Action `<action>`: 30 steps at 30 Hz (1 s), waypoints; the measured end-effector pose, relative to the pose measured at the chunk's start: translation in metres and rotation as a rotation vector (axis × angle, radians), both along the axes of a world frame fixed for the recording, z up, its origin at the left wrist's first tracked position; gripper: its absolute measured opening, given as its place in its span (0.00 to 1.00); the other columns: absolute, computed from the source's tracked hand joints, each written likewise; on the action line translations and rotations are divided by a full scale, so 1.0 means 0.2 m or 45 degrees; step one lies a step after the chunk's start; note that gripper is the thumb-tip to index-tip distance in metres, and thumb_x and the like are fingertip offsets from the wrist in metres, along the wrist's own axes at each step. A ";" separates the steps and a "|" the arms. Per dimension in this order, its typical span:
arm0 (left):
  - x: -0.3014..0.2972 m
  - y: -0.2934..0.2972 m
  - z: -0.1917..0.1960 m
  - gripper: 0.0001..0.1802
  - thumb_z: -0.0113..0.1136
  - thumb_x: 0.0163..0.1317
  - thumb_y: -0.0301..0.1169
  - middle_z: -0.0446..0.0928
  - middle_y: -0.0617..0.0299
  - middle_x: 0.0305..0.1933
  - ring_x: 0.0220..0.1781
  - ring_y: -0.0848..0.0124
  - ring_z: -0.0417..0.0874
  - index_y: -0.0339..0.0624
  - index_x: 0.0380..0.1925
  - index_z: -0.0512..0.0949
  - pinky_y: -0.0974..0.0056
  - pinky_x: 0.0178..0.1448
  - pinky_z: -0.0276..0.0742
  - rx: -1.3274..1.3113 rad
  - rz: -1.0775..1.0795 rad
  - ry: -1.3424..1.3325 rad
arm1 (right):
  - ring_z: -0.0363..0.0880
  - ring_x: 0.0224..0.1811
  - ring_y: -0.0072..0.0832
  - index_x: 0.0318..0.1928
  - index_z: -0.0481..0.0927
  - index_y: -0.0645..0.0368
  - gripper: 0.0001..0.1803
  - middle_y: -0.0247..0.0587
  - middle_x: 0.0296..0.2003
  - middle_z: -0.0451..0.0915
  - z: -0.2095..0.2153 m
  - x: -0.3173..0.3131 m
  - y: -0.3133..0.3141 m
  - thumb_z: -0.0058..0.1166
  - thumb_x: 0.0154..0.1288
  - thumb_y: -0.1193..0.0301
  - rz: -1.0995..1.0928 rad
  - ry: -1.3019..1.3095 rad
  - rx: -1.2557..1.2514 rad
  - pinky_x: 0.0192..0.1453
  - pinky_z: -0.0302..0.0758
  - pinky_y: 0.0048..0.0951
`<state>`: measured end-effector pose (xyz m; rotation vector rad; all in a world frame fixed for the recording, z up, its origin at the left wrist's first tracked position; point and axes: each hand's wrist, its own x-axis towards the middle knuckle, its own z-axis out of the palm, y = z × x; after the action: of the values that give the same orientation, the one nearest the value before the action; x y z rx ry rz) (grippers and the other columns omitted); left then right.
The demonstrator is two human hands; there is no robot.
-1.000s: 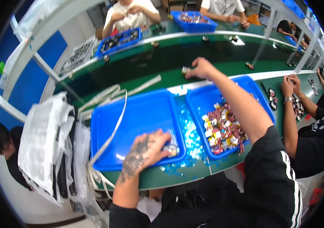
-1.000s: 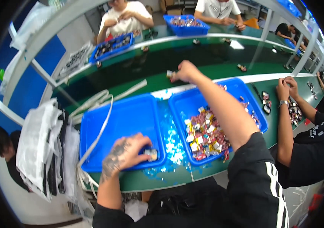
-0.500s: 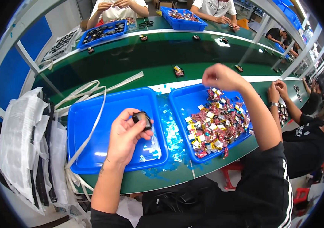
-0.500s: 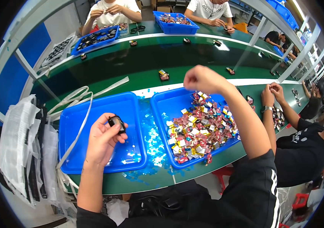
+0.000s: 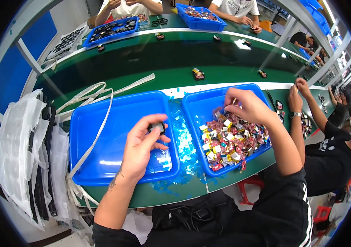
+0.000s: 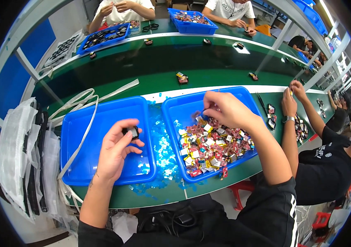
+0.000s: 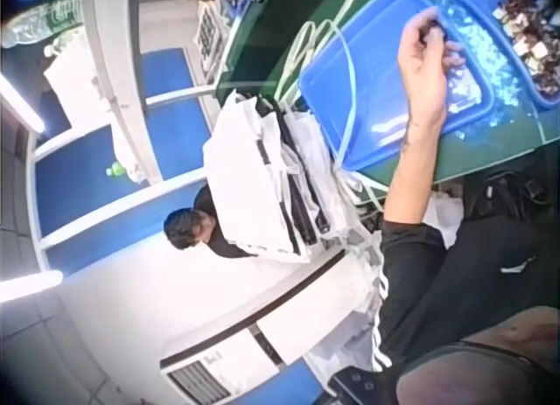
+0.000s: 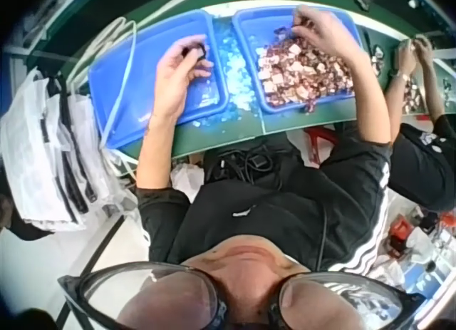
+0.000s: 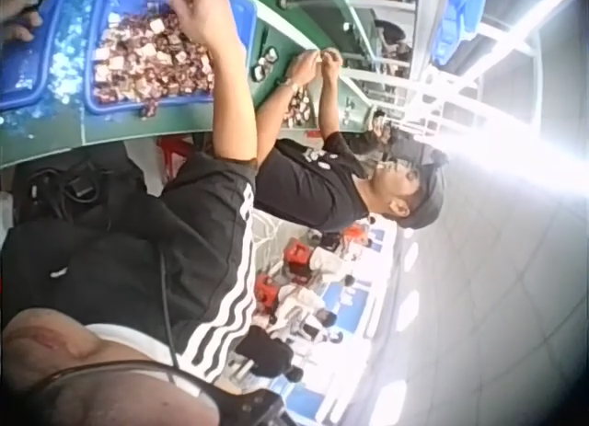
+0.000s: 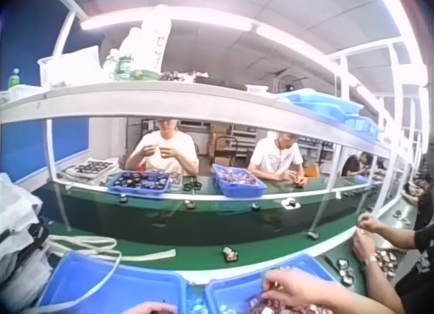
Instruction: Assembling small electronic housing units by manually joining parts from trays on a factory assembly line.
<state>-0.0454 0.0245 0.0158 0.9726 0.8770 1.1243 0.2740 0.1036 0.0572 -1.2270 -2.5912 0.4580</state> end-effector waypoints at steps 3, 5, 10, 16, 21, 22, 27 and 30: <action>-0.03 -0.01 -0.02 0.13 0.52 0.71 0.31 0.76 0.59 0.47 0.39 0.73 0.79 0.37 0.48 0.79 0.71 0.39 0.78 0.008 -0.068 -0.082 | 0.79 0.34 0.27 0.34 0.77 0.65 0.03 0.39 0.30 0.79 0.06 -0.06 -0.09 0.59 0.60 0.80 -0.242 0.304 -0.294 0.42 0.75 0.28; -0.03 0.00 -0.01 0.12 0.56 0.68 0.28 0.73 0.62 0.45 0.38 0.78 0.76 0.38 0.48 0.81 0.73 0.39 0.76 0.022 -0.075 -0.111 | 0.79 0.34 0.28 0.36 0.79 0.65 0.03 0.40 0.30 0.79 0.06 -0.10 -0.14 0.58 0.60 0.80 -0.244 0.362 -0.155 0.42 0.75 0.28; 0.03 -0.02 -0.04 0.16 0.70 0.53 0.25 0.70 0.64 0.44 0.33 0.82 0.70 0.43 0.44 0.84 0.76 0.36 0.72 0.503 0.042 0.421 | 0.81 0.37 0.23 0.40 0.81 0.66 0.06 0.38 0.31 0.81 0.11 -0.29 -0.34 0.59 0.62 0.80 -0.246 0.735 -0.372 0.42 0.77 0.24; 0.11 -0.08 -0.04 0.10 0.72 0.54 0.28 0.74 0.63 0.39 0.29 0.81 0.69 0.41 0.37 0.85 0.75 0.31 0.66 0.594 -0.152 0.460 | 0.78 0.37 0.18 0.35 0.76 0.65 0.09 0.35 0.34 0.78 0.05 -0.45 -0.42 0.64 0.58 0.82 -0.212 0.906 -0.652 0.43 0.78 0.20; 0.11 -0.09 -0.06 0.06 0.70 0.55 0.27 0.75 0.62 0.38 0.27 0.80 0.71 0.40 0.33 0.84 0.73 0.29 0.66 0.664 -0.010 0.437 | 0.79 0.33 0.14 0.34 0.79 0.65 0.07 0.33 0.30 0.81 0.00 -0.50 -0.43 0.65 0.59 0.78 -0.273 1.140 -0.741 0.38 0.78 0.17; 0.11 -0.10 -0.06 0.06 0.70 0.55 0.27 0.75 0.62 0.38 0.27 0.80 0.71 0.40 0.33 0.84 0.73 0.29 0.66 0.667 -0.011 0.430 | 0.79 0.35 0.14 0.34 0.79 0.65 0.07 0.33 0.31 0.81 0.00 -0.50 -0.43 0.65 0.59 0.78 -0.302 1.160 -0.755 0.38 0.78 0.17; 0.10 -0.10 -0.06 0.06 0.69 0.54 0.28 0.75 0.60 0.36 0.23 0.80 0.70 0.40 0.32 0.84 0.71 0.26 0.65 0.675 0.038 0.539 | 0.80 0.31 0.22 0.33 0.78 0.64 0.07 0.36 0.30 0.79 -0.01 -0.56 -0.44 0.64 0.56 0.80 -0.213 0.920 -0.281 0.35 0.79 0.22; 0.10 -0.08 -0.09 0.06 0.69 0.54 0.28 0.74 0.60 0.35 0.21 0.80 0.68 0.40 0.32 0.84 0.70 0.25 0.63 0.598 0.089 0.488 | 0.79 0.27 0.33 0.32 0.77 0.63 0.08 0.41 0.29 0.76 -0.03 -0.59 -0.45 0.64 0.53 0.82 -0.082 0.644 0.299 0.31 0.77 0.28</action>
<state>-0.0245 0.0079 -0.0019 1.5933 0.9758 1.2541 0.1567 0.0131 0.0507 -0.9630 -2.1020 0.3783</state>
